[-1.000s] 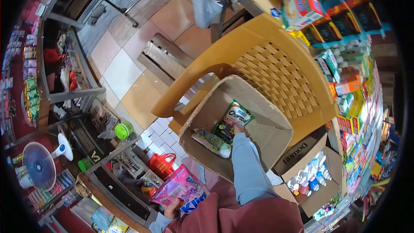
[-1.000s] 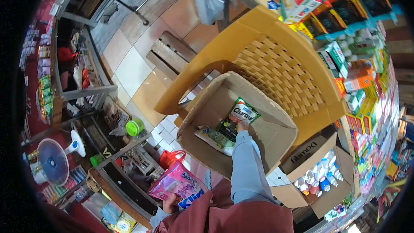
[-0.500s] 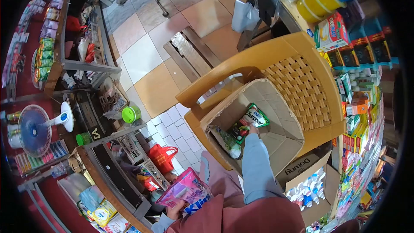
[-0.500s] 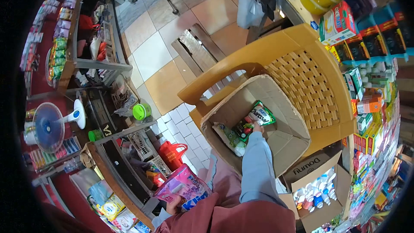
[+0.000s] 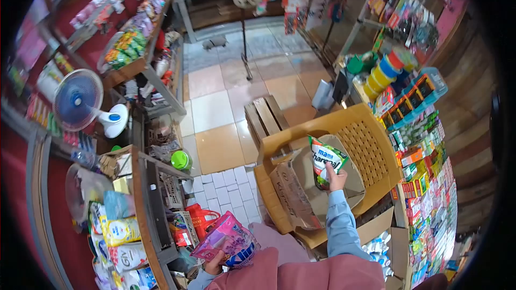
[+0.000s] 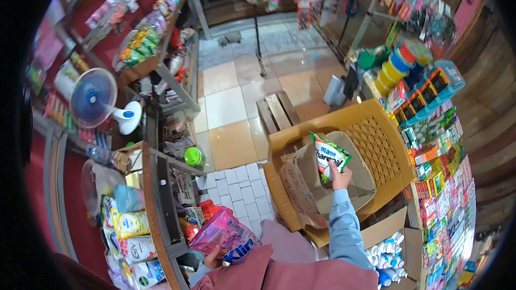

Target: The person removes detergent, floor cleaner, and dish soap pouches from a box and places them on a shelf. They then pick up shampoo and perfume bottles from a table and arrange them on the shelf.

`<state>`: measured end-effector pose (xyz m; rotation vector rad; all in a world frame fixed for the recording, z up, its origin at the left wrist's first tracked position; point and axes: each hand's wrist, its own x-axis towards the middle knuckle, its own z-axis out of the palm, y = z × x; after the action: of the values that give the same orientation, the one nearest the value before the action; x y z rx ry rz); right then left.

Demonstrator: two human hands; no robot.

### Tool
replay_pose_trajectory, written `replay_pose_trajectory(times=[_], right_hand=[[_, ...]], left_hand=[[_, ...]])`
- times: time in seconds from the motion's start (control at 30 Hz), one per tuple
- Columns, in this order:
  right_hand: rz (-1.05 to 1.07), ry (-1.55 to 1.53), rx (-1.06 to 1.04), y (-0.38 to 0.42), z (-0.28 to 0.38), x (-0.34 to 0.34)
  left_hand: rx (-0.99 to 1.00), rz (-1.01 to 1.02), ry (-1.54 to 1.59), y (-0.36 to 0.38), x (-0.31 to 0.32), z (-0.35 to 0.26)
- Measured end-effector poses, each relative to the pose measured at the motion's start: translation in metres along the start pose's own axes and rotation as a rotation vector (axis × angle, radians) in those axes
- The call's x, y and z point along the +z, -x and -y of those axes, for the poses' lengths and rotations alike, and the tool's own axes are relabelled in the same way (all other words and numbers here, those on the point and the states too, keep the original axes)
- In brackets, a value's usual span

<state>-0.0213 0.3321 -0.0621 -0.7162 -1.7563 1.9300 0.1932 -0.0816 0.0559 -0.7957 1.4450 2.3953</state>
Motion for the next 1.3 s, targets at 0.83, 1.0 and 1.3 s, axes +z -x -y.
replay_pose_trajectory(times=[0.83, 1.0, 1.3], right_hand=[[1.901, -0.673, 0.07, 0.51, 0.24, 0.456], [1.863, -0.649, -0.352, 0.597, 0.206, 0.531], [2.05, -0.58, -0.626, 0.677, 0.131, 0.628]], left_hand=[[1.024, -0.804, 0.359, 0.295, -0.186, 0.038], [1.211, -1.065, 0.57, 0.276, -0.161, 0.019], [1.357, -1.457, 0.86, 0.209, -0.125, 0.011]])
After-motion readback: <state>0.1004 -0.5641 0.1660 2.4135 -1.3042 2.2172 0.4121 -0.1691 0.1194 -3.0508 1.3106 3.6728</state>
